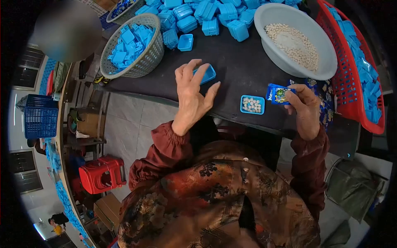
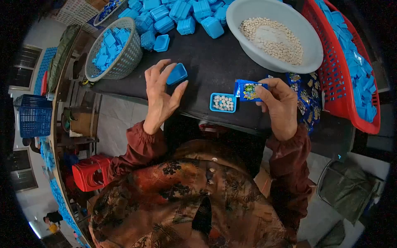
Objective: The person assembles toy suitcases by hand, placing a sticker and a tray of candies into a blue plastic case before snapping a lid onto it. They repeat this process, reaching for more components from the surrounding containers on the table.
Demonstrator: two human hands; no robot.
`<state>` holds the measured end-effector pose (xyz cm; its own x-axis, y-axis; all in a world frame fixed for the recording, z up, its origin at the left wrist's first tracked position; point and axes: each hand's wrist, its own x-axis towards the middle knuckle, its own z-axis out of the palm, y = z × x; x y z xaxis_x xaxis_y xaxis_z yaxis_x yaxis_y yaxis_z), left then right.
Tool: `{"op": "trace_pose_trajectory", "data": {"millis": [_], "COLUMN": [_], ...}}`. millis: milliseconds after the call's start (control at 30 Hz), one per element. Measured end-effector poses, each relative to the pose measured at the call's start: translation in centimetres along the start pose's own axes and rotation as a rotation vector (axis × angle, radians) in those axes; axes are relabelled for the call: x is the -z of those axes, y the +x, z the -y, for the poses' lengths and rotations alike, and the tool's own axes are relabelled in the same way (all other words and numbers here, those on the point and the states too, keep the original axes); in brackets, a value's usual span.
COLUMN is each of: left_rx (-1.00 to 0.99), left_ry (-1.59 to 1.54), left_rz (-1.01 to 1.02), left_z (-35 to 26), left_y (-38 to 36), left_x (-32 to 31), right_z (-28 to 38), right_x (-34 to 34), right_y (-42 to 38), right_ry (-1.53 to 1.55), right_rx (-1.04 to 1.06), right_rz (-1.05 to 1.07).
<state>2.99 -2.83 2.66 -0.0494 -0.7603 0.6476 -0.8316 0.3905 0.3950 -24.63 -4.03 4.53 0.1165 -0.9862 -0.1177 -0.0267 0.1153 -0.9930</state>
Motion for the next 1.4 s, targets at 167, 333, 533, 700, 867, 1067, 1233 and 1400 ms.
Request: {"op": "trace_pose_trajectory", "data": {"millis": [167,333,533,700,867,1067,1233,1400], "left_rx": [-0.083,-0.127,-0.206,-0.247,-0.296,-0.266,-0.291,-0.300], "left_ry": [-0.546,-0.578,-0.559,-0.494,-0.560,-0.754,-0.902,-0.750], "left_rz": [0.199,0.192,0.330,0.355,0.402,0.405,0.616,0.606], "left_z": [-4.5,-4.4,-4.0,-4.1,-5.0,-6.5,-7.3,-7.0], "left_y": [0.0,0.5,1.5,2.0,2.2,0.1,-1.3,-0.8], "left_x": [-0.2,-0.2,1.3,1.0,0.3,-0.6,-3.0,-4.4], "right_z": [0.5,0.9,0.7,0.6,2.2,9.2,7.9,6.5], "right_x": [-3.2,-5.1,-5.4,-6.0,-3.7,9.6,25.1,30.3], "right_y": [0.6,1.0,1.7,1.1,0.0,2.2,8.0,10.3], "right_ry": [0.096,0.212,0.231,0.234,0.119,-0.943,-1.619,-1.595], "right_rx": [0.060,-0.009,-0.081,-0.066,-0.068,0.850,0.699,0.336], "right_rz": [0.147,0.257,0.361,0.306,0.346,-0.564,-0.497,-0.317]}}
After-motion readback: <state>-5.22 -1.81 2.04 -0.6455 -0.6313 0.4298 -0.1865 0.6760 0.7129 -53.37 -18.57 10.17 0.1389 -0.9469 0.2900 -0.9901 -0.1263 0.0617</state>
